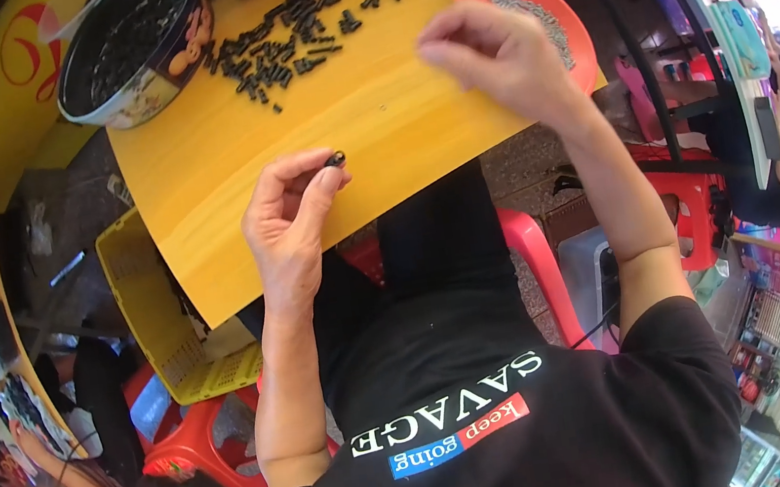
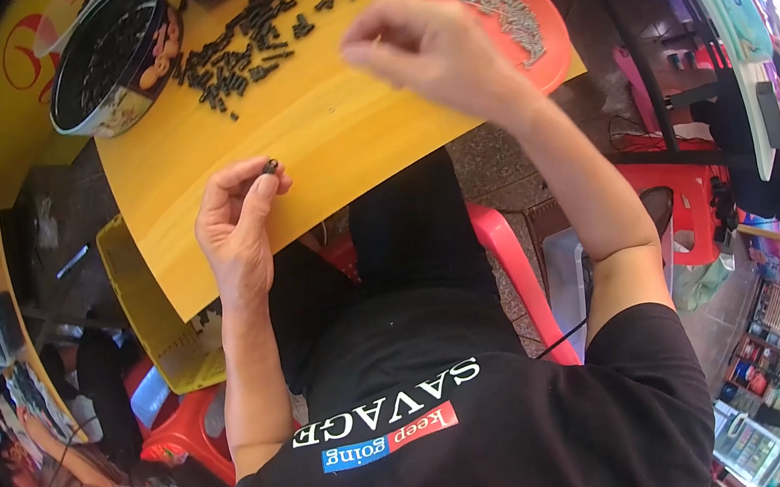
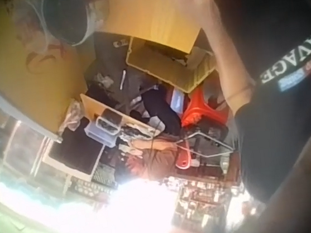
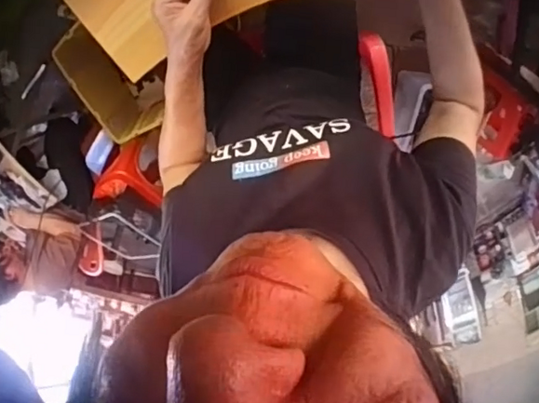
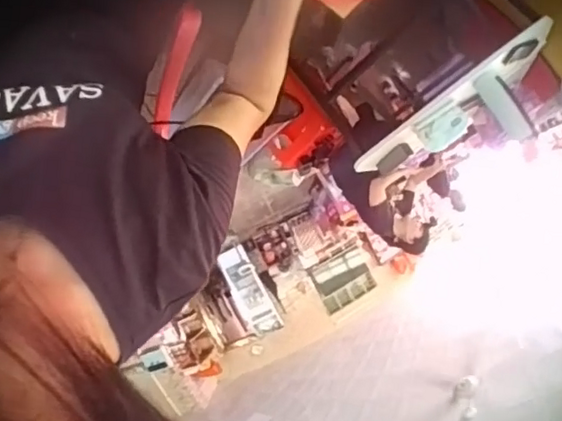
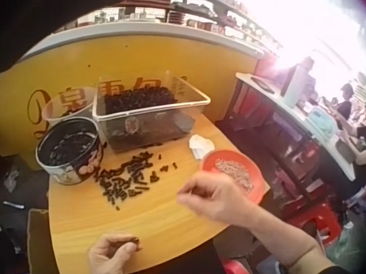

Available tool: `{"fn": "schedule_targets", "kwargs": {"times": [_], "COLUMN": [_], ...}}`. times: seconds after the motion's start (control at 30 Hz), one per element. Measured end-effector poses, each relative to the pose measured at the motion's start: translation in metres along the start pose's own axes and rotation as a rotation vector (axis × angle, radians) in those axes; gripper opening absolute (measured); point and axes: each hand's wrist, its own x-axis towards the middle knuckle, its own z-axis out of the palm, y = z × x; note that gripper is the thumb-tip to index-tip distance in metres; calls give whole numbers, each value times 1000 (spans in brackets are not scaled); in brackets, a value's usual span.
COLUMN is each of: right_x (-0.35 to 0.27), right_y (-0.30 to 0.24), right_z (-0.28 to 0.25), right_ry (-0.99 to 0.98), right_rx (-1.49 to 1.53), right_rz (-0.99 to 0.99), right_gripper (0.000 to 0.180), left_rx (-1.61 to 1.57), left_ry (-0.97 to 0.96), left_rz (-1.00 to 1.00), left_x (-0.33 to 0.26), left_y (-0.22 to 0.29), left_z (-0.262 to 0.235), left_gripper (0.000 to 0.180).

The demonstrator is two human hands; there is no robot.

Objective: The person assembles small black plastic or metal components by hand at a workstation.

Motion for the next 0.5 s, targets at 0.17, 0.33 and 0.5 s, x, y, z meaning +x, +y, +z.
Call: {"fn": "schedule_targets", "kwargs": {"times": [0.17,0.33,0.5], "right_x": [-12,-12,-6], "right_y": [-22,-26,-33], "right_z": [53,63,58], "right_ry": [-271,-309,-391], "right_rx": [184,225,344], "right_rz": [49,69,275], "right_gripper": [15,13,16], "left_rx": [1,-15,-18], "left_ry": [-1,-19,-51], "left_rz": [7,2,47], "left_x": [1,0,0], "left_y": [0,2,0], "left_z": [0,-2,-4], "left_gripper": [18,17,15]}}
